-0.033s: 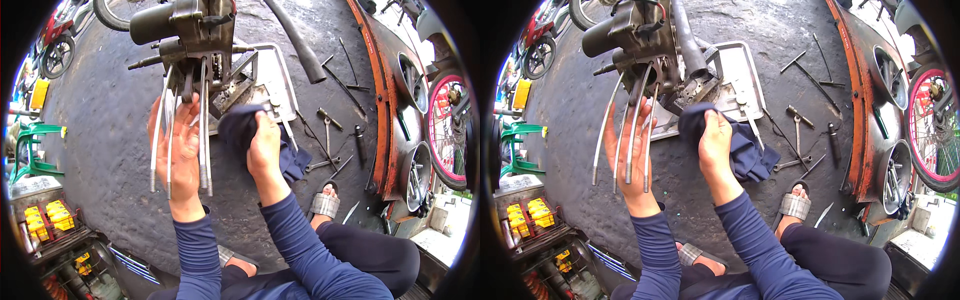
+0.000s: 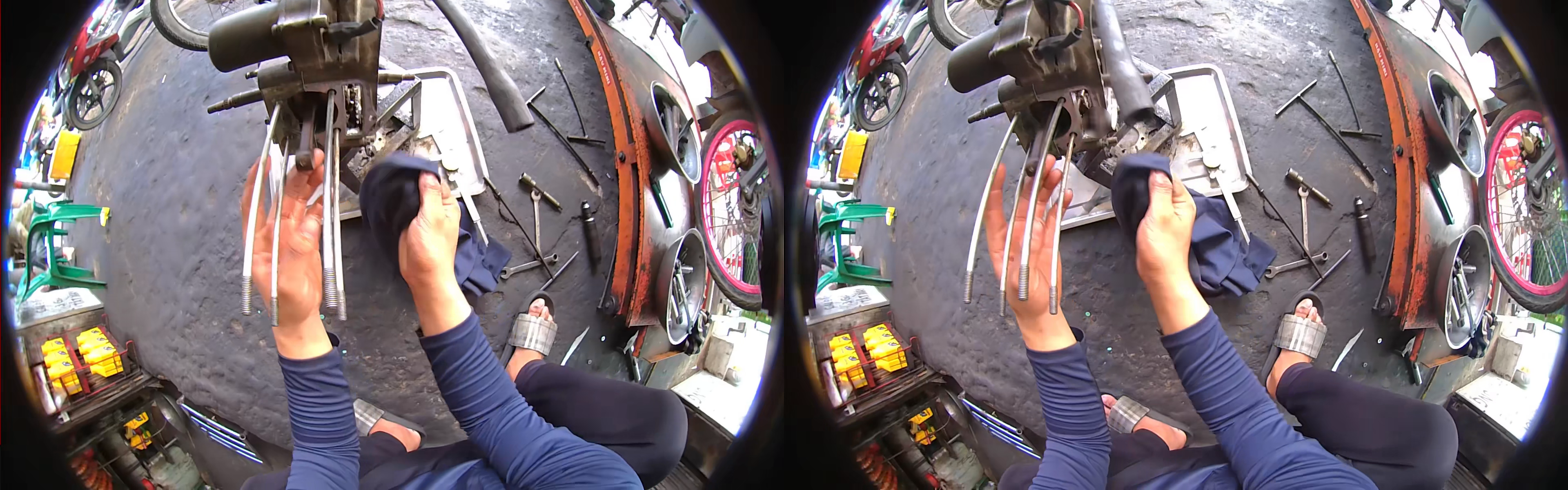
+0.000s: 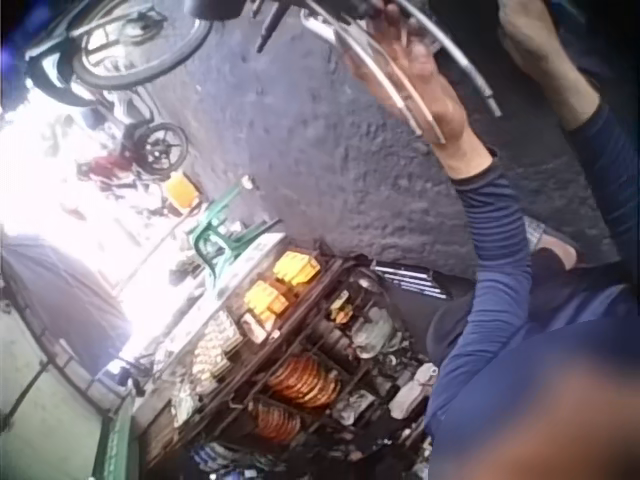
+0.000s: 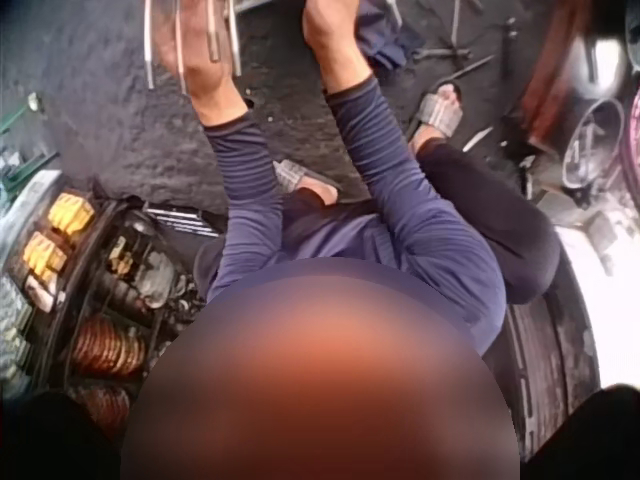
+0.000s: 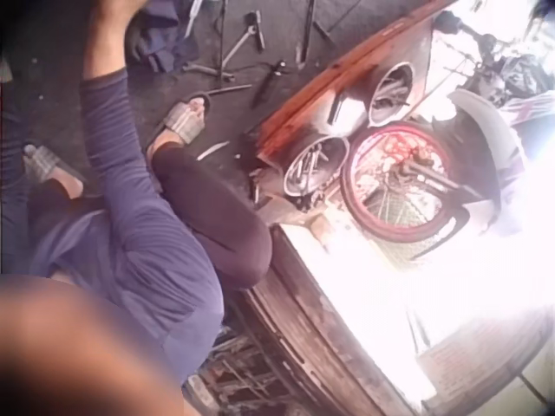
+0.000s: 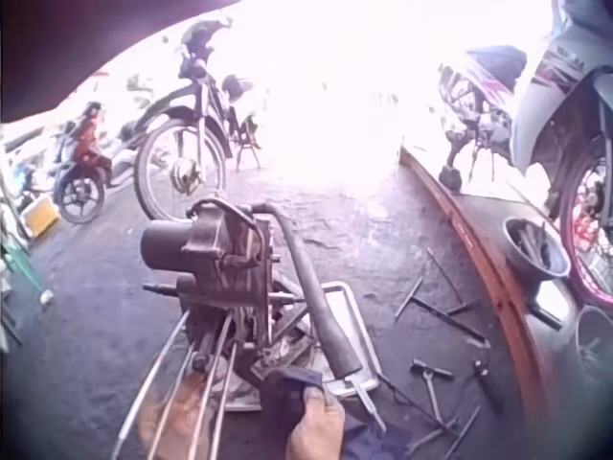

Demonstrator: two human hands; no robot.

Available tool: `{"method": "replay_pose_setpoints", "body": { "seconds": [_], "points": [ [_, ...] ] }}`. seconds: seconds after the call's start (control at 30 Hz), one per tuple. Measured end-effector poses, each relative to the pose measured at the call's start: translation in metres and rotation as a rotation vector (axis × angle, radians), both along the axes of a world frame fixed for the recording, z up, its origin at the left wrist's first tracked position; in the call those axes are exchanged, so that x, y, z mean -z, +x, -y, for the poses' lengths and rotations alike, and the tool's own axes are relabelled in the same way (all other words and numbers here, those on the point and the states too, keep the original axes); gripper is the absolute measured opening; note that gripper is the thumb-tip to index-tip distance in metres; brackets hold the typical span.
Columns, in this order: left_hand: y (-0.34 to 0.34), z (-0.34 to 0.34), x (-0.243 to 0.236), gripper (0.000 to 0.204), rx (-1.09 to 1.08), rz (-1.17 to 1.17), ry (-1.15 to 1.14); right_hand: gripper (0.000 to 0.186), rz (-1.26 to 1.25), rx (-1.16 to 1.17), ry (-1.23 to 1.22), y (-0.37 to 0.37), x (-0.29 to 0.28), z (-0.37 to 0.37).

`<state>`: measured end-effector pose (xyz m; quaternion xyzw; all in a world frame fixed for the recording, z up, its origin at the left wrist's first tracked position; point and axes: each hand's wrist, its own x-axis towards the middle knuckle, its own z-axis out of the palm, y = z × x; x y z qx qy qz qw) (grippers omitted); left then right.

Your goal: Cleaning and measuring components of a disassembled motorcycle engine block.

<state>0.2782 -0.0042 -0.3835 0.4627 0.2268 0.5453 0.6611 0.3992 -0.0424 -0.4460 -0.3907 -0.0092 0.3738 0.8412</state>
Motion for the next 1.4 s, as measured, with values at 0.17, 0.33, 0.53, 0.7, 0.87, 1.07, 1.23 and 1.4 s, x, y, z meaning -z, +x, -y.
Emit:
{"method": "replay_pose_setpoints", "body": {
  "seconds": [0.17, 0.33, 0.53, 0.7, 0.87, 1.07, 1.23, 1.4],
  "points": [
    [0.011, -0.023, 0.005, 0.049, -0.064, -0.255, 0.129, 0.029, 0.964, 0.186, -0.098, -0.019, -0.002, -0.041],
    [0.006, -0.041, 0.017, 0.022, -0.375, -0.589, 0.415, 0.041, 1.262, 0.195, -0.473, -0.053, 0.004, -0.052],
    [0.016, -0.043, -0.001, 0.028, -0.587, -0.865, 0.551, 0.017, 1.22, -0.086, -0.341, -0.073, 0.02, -0.058],
    [0.017, -0.057, 0.001, 0.03, -0.701, -0.689, 0.794, 0.019, 1.391, -0.01, -0.306, -0.061, 0.016, -0.057],
    [0.034, -0.051, -0.003, 0.025, -0.475, -0.403, 0.58, 0.024, 1.267, -0.166, -0.461, -0.065, 0.017, -0.067],
    [0.019, -0.061, 0.005, 0.027, -0.431, -0.551, 0.657, 0.019, 1.394, -0.348, -0.432, -0.058, 0.027, -0.048],
    [0.023, -0.062, 0.005, 0.024, -0.453, -0.525, 0.642, 0.018, 1.403, -0.204, -0.294, -0.05, 0.02, -0.057],
    [0.031, -0.056, 0.005, 0.025, -0.479, -0.549, 0.618, 0.029, 1.443, -0.315, -0.373, -0.047, 0.03, -0.069]
  ]
}}
